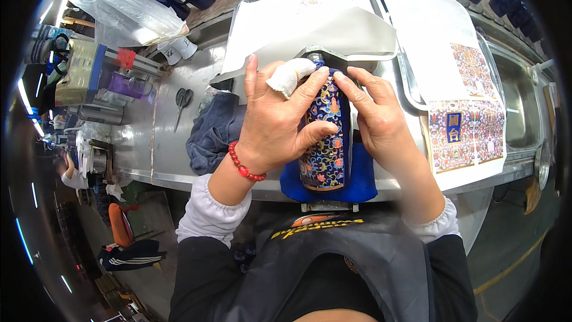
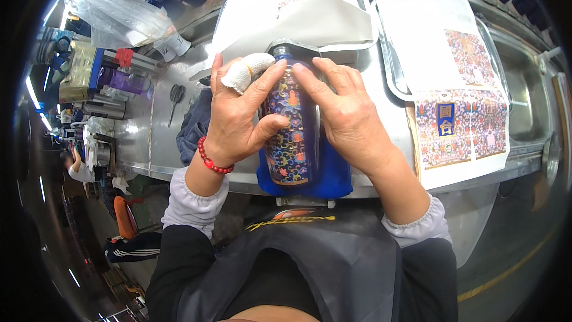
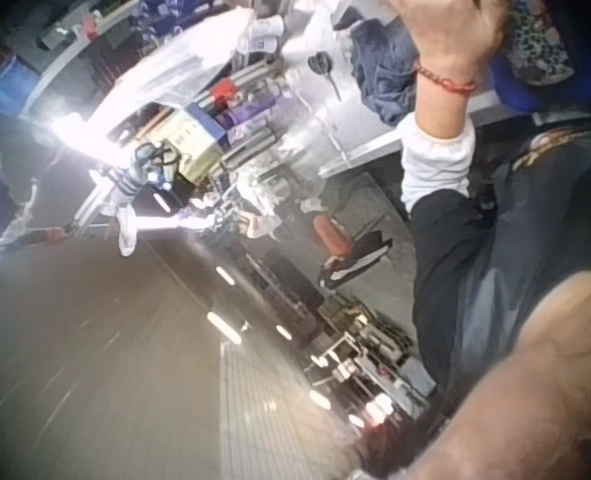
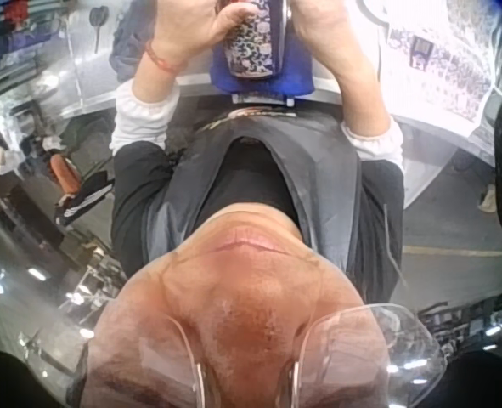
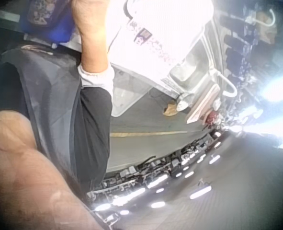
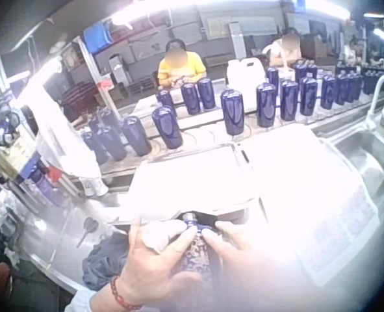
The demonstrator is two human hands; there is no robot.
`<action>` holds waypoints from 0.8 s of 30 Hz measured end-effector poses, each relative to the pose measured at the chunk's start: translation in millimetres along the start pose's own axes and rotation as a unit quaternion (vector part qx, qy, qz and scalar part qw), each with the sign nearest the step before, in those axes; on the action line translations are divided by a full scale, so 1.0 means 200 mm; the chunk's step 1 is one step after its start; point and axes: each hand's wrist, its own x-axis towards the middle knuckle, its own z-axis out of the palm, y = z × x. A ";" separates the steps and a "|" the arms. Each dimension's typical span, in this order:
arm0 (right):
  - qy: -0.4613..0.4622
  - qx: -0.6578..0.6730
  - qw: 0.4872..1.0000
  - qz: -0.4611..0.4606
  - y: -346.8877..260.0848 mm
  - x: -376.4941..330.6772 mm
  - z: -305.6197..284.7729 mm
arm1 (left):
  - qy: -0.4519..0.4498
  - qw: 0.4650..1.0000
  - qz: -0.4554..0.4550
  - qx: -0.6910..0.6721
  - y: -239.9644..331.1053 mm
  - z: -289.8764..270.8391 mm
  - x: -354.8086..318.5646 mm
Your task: The person applies decorative labels to blue plastic bottles using a green sponge to smooth the surface and a cloth to wipe the bottle. They handle multiple bottles one at a time, rotating each bottle to align and press the label, then wipe the surface before moving to the next bottle.
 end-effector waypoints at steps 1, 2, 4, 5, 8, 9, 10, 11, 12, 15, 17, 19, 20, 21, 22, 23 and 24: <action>0.000 0.001 1.000 -0.009 0.00 0.00 0.00 | 0.001 1.000 0.001 -0.002 0.00 0.00 0.00; 0.003 0.003 1.000 -0.012 0.00 0.00 0.00 | 0.000 1.000 0.001 -0.003 0.00 0.00 0.00; 0.002 0.001 1.000 -0.017 0.00 0.00 0.00 | 0.000 1.000 -0.001 -0.006 0.00 0.00 0.00; -0.003 -0.004 1.000 -0.019 0.00 0.00 -0.01 | 0.002 1.000 -0.002 -0.009 0.00 0.00 0.00; -0.003 -0.011 1.000 -0.015 0.00 0.00 0.00 | -0.001 1.000 -0.003 -0.008 0.00 0.01 0.00; 0.003 -0.009 1.000 -0.008 0.00 0.00 0.00 | -0.003 1.000 -0.005 -0.004 0.00 0.01 -0.01; 0.005 -0.014 1.000 -0.012 0.00 0.00 0.00 | 0.000 1.000 -0.004 -0.009 0.00 0.01 -0.01; 0.012 -0.017 1.000 -0.012 0.00 0.00 0.00 | 0.002 1.000 -0.005 -0.013 0.00 0.00 -0.01; 0.019 -0.018 1.000 -0.010 0.00 0.00 0.00 | 0.003 1.000 -0.006 -0.018 0.00 0.01 -0.02; -0.006 -0.012 1.000 -0.007 0.00 0.00 -0.01 | 0.005 1.000 -0.003 -0.002 0.00 0.00 -0.02; 0.003 -0.013 1.000 0.002 -0.01 0.00 -0.01 | 0.003 1.000 -0.003 0.004 0.01 0.00 -0.02; 0.014 -0.020 1.000 0.000 -0.02 0.00 -0.01 | 0.004 1.000 -0.005 0.007 0.01 0.00 -0.02; 0.019 -0.025 1.000 -0.002 -0.02 0.01 -0.01 | 0.004 1.000 -0.006 0.006 0.02 0.00 -0.02; 0.029 -0.032 0.999 -0.006 -0.02 0.01 -0.01 | 0.003 1.000 -0.007 0.005 0.02 0.00 -0.02; 0.015 -0.038 0.999 -0.015 -0.02 0.02 -0.01 | 0.005 1.000 -0.008 0.006 0.02 0.00 -0.02; 0.006 -0.045 0.999 -0.026 -0.02 0.02 -0.01 | 0.007 1.000 -0.009 0.006 0.02 0.00 -0.02; 0.001 -0.049 0.998 -0.042 -0.01 0.02 -0.01 | 0.010 1.000 -0.004 0.009 0.02 0.01 -0.02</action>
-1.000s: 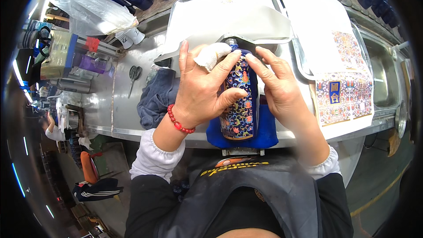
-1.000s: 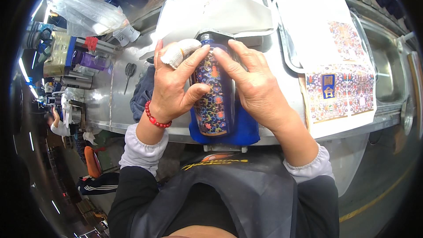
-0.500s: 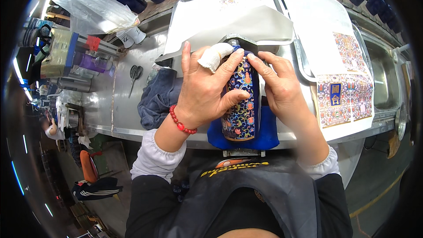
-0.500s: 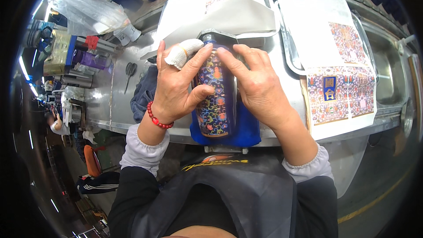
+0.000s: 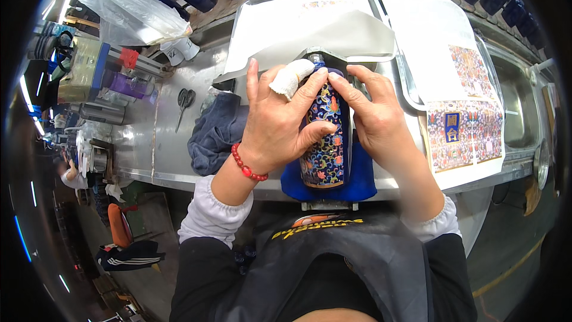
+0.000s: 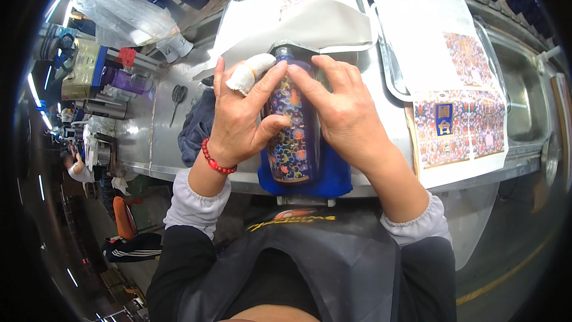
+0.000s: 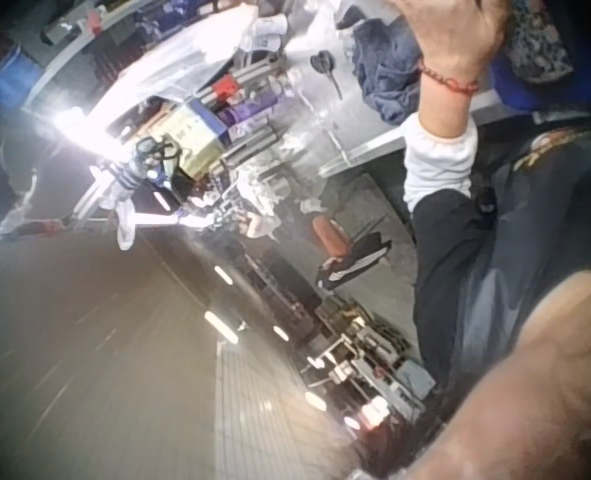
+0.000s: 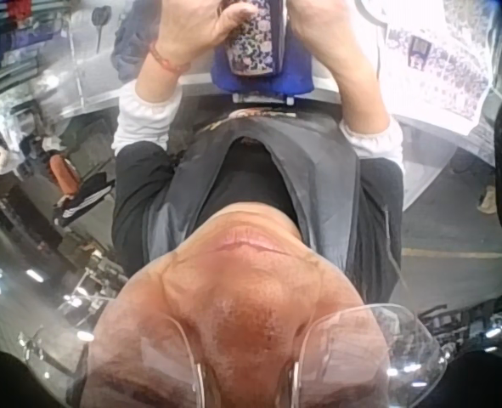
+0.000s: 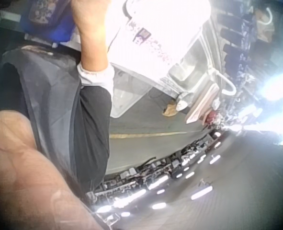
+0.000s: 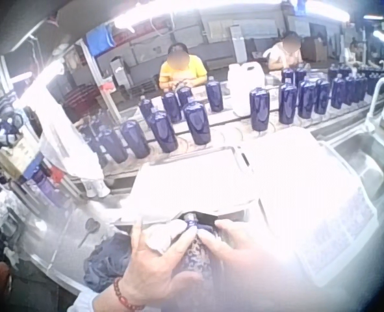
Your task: The person applies decorative labels to blue plastic bottles using a green sponge to smooth the surface and a cloth to wipe the bottle. They handle multiple bottles one at a time, rotating each bottle to align and press the label, then wipe the surface before moving to the next bottle.
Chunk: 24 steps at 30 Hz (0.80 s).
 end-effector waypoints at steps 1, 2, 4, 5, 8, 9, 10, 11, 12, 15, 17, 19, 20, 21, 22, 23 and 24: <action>0.004 -0.013 1.000 0.010 0.00 0.00 0.00 | 0.001 1.000 -0.007 -0.008 0.00 0.00 -0.01; 0.009 -0.023 1.000 0.017 0.01 -0.01 -0.01 | 0.003 1.000 -0.011 -0.016 -0.01 0.00 -0.01; -0.005 -0.007 0.999 0.053 0.02 -0.04 -0.03 | 0.007 0.999 -0.013 -0.034 -0.01 0.00 -0.04; -0.004 0.013 0.998 0.061 0.02 -0.06 -0.03 | 0.008 0.999 -0.015 -0.050 -0.01 0.00 -0.06; 0.000 0.057 0.997 0.060 0.02 -0.15 -0.05 | -0.014 0.998 -0.011 -0.061 0.07 -0.01 -0.17; -0.002 0.063 0.996 0.062 0.02 -0.19 -0.05 | -0.029 0.997 -0.012 -0.063 0.12 -0.01 -0.21; -0.005 0.070 0.995 0.066 0.02 -0.22 -0.05 | -0.040 0.997 -0.009 -0.059 0.16 -0.02 -0.25; -0.008 0.077 0.994 0.071 0.01 -0.25 -0.05 | -0.053 0.997 -0.016 -0.059 0.21 -0.02 -0.29; -0.007 0.079 0.994 0.069 0.00 -0.27 -0.04 | -0.071 0.996 -0.014 -0.045 0.25 -0.01 -0.32; -0.005 0.101 0.993 0.067 -0.02 -0.32 -0.03 | -0.091 0.996 0.000 -0.011 0.33 0.01 -0.36; -0.010 0.102 0.993 0.060 -0.04 -0.34 -0.02 | -0.065 0.998 0.004 -0.025 0.35 0.02 -0.37; -0.010 0.106 0.993 0.053 -0.05 -0.35 -0.03 | -0.063 0.997 0.052 -0.006 0.37 0.02 -0.37; -0.015 0.096 0.994 0.052 -0.05 -0.36 -0.04 | -0.081 0.994 0.074 -0.004 0.38 0.02 -0.38; -0.013 0.090 0.995 0.049 -0.06 -0.36 -0.05 | -0.083 0.992 0.095 -0.014 0.39 0.01 -0.39; -0.020 0.085 0.995 0.058 -0.06 -0.37 -0.06 | -0.056 0.995 0.070 -0.037 0.39 0.01 -0.40; -0.004 0.079 0.996 0.052 -0.06 -0.38 -0.07 | -0.037 0.996 0.047 -0.059 0.39 0.00 -0.42; 0.005 0.073 0.996 0.060 -0.07 -0.39 -0.07 | -0.003 0.999 0.010 -0.048 0.39 -0.01 -0.43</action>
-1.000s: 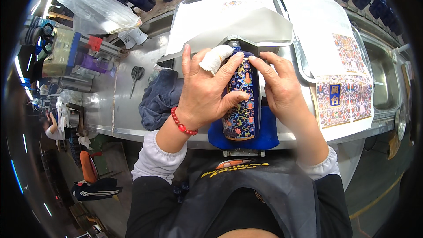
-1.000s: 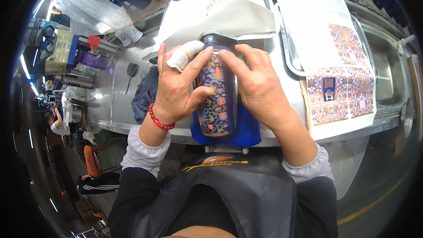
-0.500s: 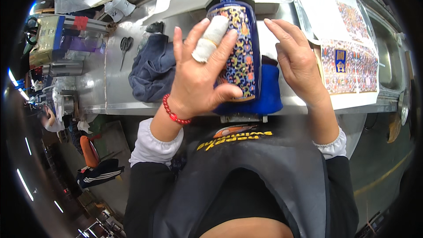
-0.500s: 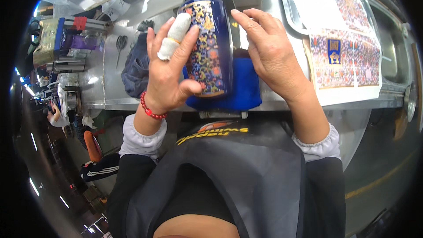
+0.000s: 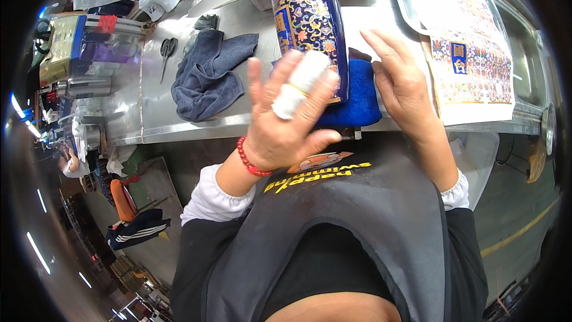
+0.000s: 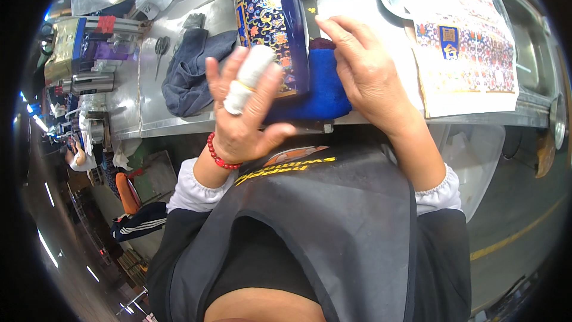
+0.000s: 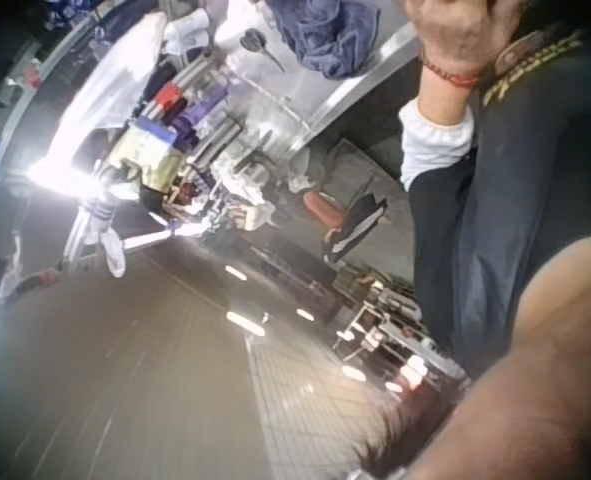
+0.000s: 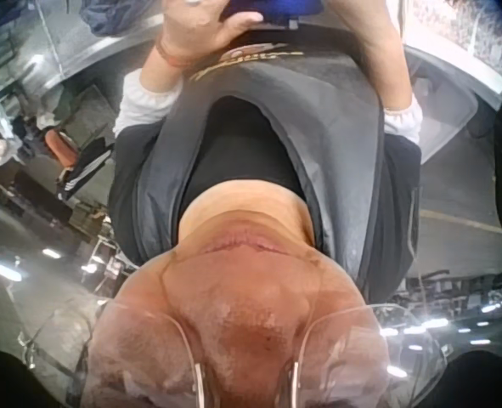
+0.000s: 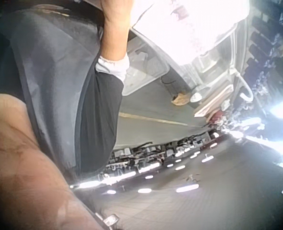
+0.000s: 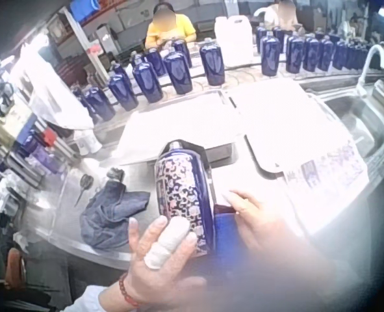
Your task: The person applies decorative labels to blue plastic bottles using a green sponge to smooth the surface and a cloth to wipe the bottle. They handle multiple bottles one at a time, rotating each bottle to align and press the label, then wipe the surface before moving to the next bottle.
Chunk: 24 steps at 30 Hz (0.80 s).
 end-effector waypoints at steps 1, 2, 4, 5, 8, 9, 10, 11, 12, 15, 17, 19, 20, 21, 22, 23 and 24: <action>0.015 -0.002 1.000 0.002 0.00 -0.01 0.00 | 0.001 0.999 -0.038 0.016 -0.01 -0.01 -0.01; 0.019 -0.004 1.000 0.008 0.00 -0.02 -0.01 | -0.019 0.999 -0.035 0.034 0.00 0.00 -0.02; 0.040 0.005 0.999 0.016 0.00 -0.03 0.00 | -0.021 0.998 -0.017 0.052 0.01 0.03 -0.03; 0.037 0.007 0.999 0.006 0.00 -0.04 0.00 | -0.017 0.997 0.021 0.077 0.02 0.04 -0.03; 0.038 0.031 0.999 0.022 -0.01 -0.04 0.00 | -0.032 0.998 0.029 0.047 0.05 0.05 -0.02; 0.041 0.043 0.998 0.019 -0.02 -0.04 0.00 | -0.047 0.998 0.033 0.036 0.06 0.04 -0.01; 0.050 0.065 0.996 0.035 -0.02 -0.03 -0.01 | -0.070 0.996 0.059 0.020 0.06 0.04 -0.01; 0.051 0.080 0.995 0.025 -0.03 -0.02 -0.01 | -0.081 0.992 0.094 0.010 0.06 0.03 -0.01; 0.060 0.069 0.996 0.020 -0.04 -0.01 -0.01 | -0.050 0.995 0.085 -0.012 0.06 0.02 0.00; 0.050 0.031 0.998 -0.005 -0.07 0.02 0.00 | 0.048 0.999 -0.005 -0.010 0.01 0.01 0.00; 0.000 0.043 0.999 0.004 -0.09 0.04 0.03 | 0.056 0.994 -0.085 -0.028 -0.02 0.04 0.00; -0.021 0.037 0.999 0.001 -0.10 0.05 0.06 | 0.024 0.996 -0.086 -0.021 -0.05 0.06 -0.01; -0.028 0.022 0.999 -0.001 -0.10 0.05 0.07 | 0.027 0.995 -0.089 -0.020 -0.05 0.07 -0.02; -0.036 0.008 0.999 -0.002 -0.10 0.05 0.07 | 0.031 0.996 -0.085 -0.017 -0.05 0.08 -0.02; -0.036 0.007 0.999 0.005 -0.09 0.05 0.07 | 0.031 0.995 -0.091 -0.014 -0.05 0.08 -0.03; -0.033 0.001 0.999 0.012 -0.09 0.05 0.07 | 0.032 0.995 -0.092 -0.015 -0.05 0.09 -0.03; -0.031 -0.005 0.999 0.017 -0.09 0.04 0.07 | 0.032 0.995 -0.093 -0.016 -0.05 0.09 -0.03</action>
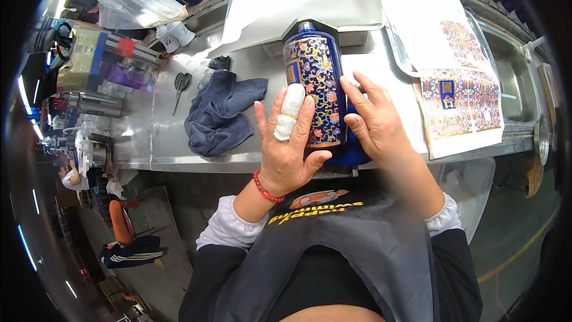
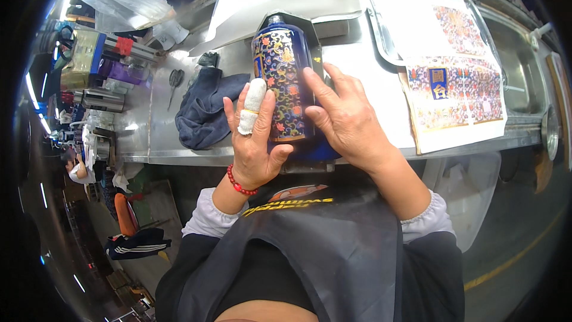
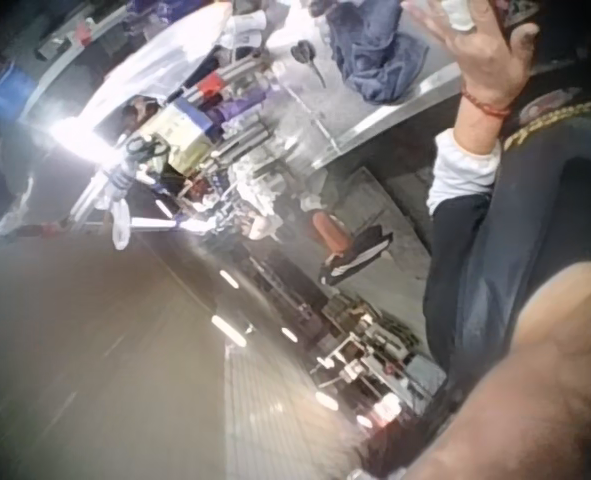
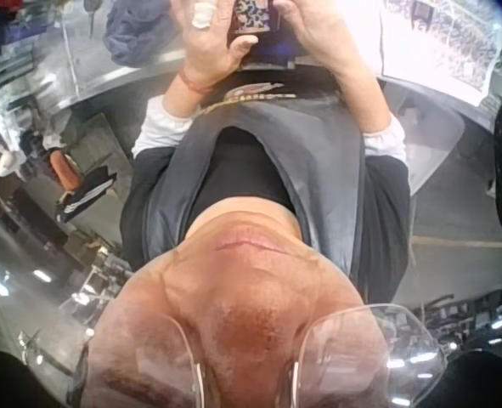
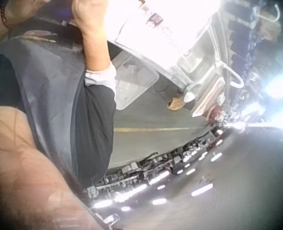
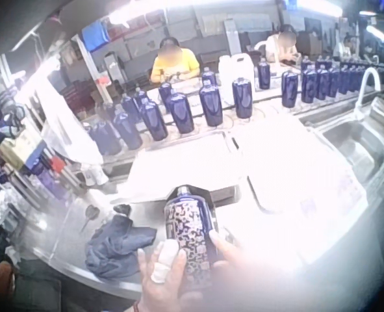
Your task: The person applies decorative labels to blue plastic bottles using a green sponge to smooth the surface and a cloth to wipe the bottle. They handle multiple bottles one at a time, rotating each bottle to align and press the label, then wipe the surface before moving to the next bottle.
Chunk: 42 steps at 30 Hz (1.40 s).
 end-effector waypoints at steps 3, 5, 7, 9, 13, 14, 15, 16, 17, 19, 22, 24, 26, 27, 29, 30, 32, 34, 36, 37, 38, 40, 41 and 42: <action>0.003 -0.002 1.000 -0.019 -0.01 0.00 -0.01 | 0.006 1.000 0.002 0.000 0.00 0.00 0.00; -0.026 -0.019 0.998 -0.045 -0.02 -0.01 -0.02 | 0.007 1.000 0.006 0.002 0.00 0.00 0.01; -0.003 -0.018 0.999 -0.033 -0.03 -0.01 -0.02 | 0.014 1.000 0.014 0.003 0.00 0.00 0.01; 0.002 -0.018 1.000 -0.017 -0.02 -0.02 -0.02 | 0.009 1.000 0.008 0.000 -0.01 0.00 0.02; 0.019 0.002 1.000 -0.007 0.02 -0.05 -0.02 | 0.007 1.000 0.002 -0.021 0.01 -0.01 0.03; 0.032 0.025 0.999 0.010 0.03 -0.06 -0.03 | -0.010 1.000 0.022 0.011 0.02 -0.02 0.03; 0.039 0.041 0.998 0.028 0.03 -0.06 -0.04 | -0.014 0.998 0.043 0.039 0.03 -0.02 0.04; 0.066 0.028 0.997 0.030 0.03 -0.05 -0.05 | -0.026 0.997 0.048 0.049 0.04 -0.02 0.04; 0.089 0.093 0.989 0.076 0.02 -0.04 -0.06 | -0.032 0.995 0.073 0.066 0.04 -0.02 0.05; 0.109 0.191 0.955 0.201 -0.02 0.02 -0.09 | -0.051 0.987 0.116 0.101 0.04 -0.04 0.06; 0.117 0.273 0.939 0.174 -0.09 0.14 -0.10 | -0.061 0.984 0.161 0.034 0.03 -0.05 0.04; 0.101 0.316 0.922 0.199 -0.13 0.23 -0.06 | -0.012 0.987 0.159 -0.017 0.02 -0.03 0.01; 0.128 0.276 0.941 0.146 -0.14 0.28 -0.01 | 0.040 0.996 0.071 -0.039 0.02 -0.01 -0.02; 0.126 0.252 0.951 0.123 -0.13 0.29 0.01 | 0.038 0.998 0.029 -0.032 0.02 0.01 -0.03; 0.083 0.241 0.948 0.191 -0.09 0.27 0.05 | 0.021 0.998 0.016 -0.049 0.02 0.05 -0.05; 0.078 0.258 0.940 0.211 -0.07 0.24 0.06 | 0.023 0.998 0.015 -0.048 0.01 0.06 -0.06; 0.104 0.317 0.917 0.218 -0.02 0.19 0.08 | 0.032 0.998 0.008 -0.049 0.01 0.08 -0.06; 0.104 0.360 0.895 0.241 0.02 0.14 0.08 | 0.041 0.998 0.020 -0.041 -0.01 0.08 -0.06; 0.100 0.411 0.868 0.260 0.05 0.10 0.06 | 0.052 0.997 0.028 -0.043 -0.02 0.09 -0.06; 0.101 0.428 0.855 0.275 0.05 0.08 0.05 | 0.046 0.997 0.022 -0.053 -0.02 0.09 -0.07; 0.104 0.436 0.851 0.275 0.06 0.06 0.03 | 0.053 0.996 0.010 -0.071 -0.02 0.10 -0.08; 0.126 0.437 0.844 0.285 0.05 0.02 0.01 | 0.072 0.993 -0.017 -0.094 -0.01 0.10 -0.10; 0.124 0.455 0.832 0.292 0.05 0.00 0.00 | 0.064 0.996 0.016 -0.060 -0.01 0.09 -0.11; 0.127 0.462 0.838 0.260 0.05 -0.01 0.00 | 0.043 0.998 0.043 -0.019 0.00 0.08 -0.12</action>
